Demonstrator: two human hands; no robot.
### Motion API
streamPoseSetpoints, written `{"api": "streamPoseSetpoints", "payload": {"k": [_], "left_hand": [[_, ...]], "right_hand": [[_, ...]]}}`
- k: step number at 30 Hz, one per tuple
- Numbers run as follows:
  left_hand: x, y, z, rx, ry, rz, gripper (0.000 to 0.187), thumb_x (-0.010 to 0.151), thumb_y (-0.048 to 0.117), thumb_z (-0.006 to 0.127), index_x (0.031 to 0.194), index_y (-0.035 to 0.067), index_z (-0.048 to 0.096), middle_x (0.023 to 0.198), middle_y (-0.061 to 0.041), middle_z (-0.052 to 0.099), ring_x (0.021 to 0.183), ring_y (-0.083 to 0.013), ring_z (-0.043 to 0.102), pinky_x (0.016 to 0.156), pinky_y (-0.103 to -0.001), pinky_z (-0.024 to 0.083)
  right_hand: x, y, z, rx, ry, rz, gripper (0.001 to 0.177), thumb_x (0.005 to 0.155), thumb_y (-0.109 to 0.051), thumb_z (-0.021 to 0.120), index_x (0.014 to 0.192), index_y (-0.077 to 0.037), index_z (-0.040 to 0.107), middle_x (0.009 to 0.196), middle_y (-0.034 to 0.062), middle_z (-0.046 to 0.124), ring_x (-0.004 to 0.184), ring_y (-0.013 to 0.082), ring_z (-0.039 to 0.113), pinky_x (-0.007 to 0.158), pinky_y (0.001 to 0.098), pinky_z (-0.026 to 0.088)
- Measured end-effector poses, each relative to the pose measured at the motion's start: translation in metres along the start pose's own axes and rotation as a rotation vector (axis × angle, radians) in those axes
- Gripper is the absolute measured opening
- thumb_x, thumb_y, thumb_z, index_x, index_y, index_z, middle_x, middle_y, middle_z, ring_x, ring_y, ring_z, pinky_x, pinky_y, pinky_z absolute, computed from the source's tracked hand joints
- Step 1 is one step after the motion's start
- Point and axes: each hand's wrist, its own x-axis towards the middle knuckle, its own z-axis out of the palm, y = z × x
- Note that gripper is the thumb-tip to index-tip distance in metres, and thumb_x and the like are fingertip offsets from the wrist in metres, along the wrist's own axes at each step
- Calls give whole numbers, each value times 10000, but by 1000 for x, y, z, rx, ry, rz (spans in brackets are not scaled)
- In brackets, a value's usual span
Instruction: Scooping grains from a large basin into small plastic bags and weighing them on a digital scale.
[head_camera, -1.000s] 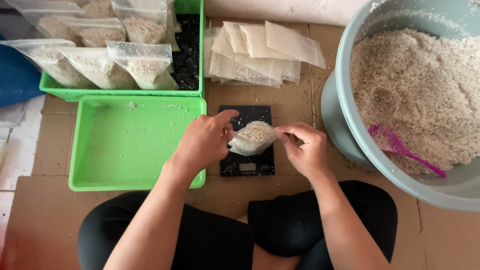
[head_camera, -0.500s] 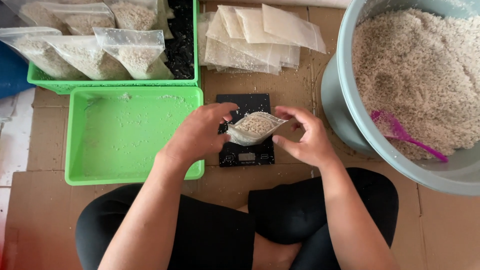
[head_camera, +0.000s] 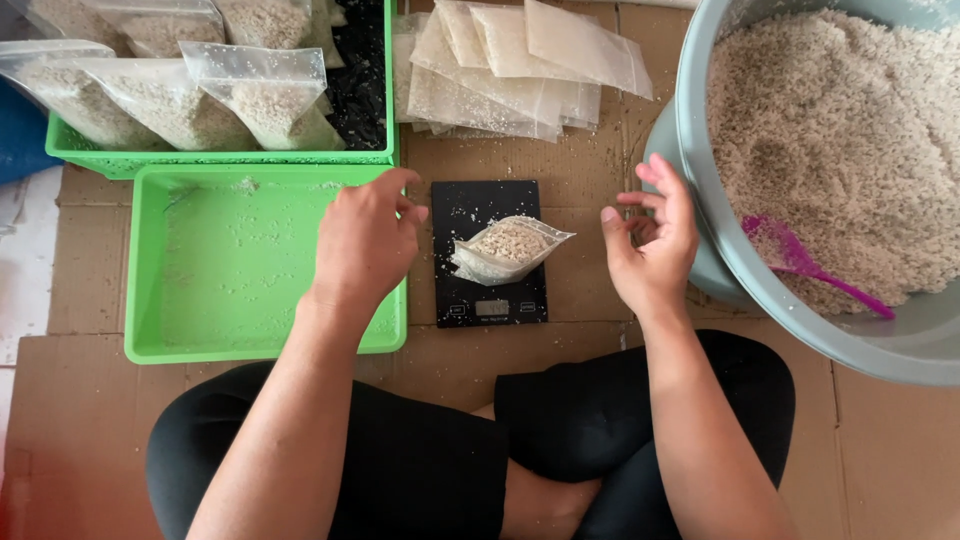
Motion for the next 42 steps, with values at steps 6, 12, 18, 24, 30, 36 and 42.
{"api": "streamPoseSetpoints", "payload": {"k": [6,12,18,24,30,36,42], "left_hand": [[0,-3,-1,-124,207,82,250,886,158,673,1135,134,661,819,-32,739,729,-292,706,726,-505,548],[-1,3,-8,-195,273,143,389,841,-12,599,1224,56,614,846,10,716,691,-299,652,663,-436,475],[1,1,-8,-182,173,128,420,819,89,678,1232,62,608,944,-65,741,790,-262,705,721,-439,516],[1,-6,-7,-185,128,39,377,848,124,658,1225,113,647,912,-45,738,859,-235,694,809,-372,515],[-5,7,-15,-32,79,-70,352,881,190,674,1230,146,676,968,-10,745,839,-218,689,889,-363,492],[1,-4,-2,37,82,-51,377,891,247,692,1249,132,689,976,22,746,800,-212,693,896,-354,486],[2,-16,15,70,88,-51,364,898,281,695,1237,148,696,959,32,747,800,-201,688,893,-338,485]], "right_hand": [[14,-13,-16,70,172,-196,98,989,73,594,1055,2,605,874,144,645,696,201,614,668,273,501],[21,24,-115,-106,579,-371,401,1082,46,719,1271,1,368,1272,251,491,1115,367,537,911,451,483],[56,1,-184,-948,-300,731,430,977,-344,611,1343,-122,654,1127,203,695,1015,349,646,874,453,459],[38,110,-238,-1227,-853,815,421,834,-455,616,1019,-112,776,1074,163,752,900,316,722,734,422,508],[81,37,-224,-1280,-1028,1117,410,937,-346,578,1206,-37,602,1108,155,671,939,325,657,721,405,494],[67,85,-232,-1287,-1056,1032,177,946,-139,544,879,-66,691,813,55,619,671,200,593,603,332,477],[70,80,-223,-1203,-1132,1075,280,999,-95,457,1184,-17,651,1043,79,651,841,206,651,668,342,504]]}}
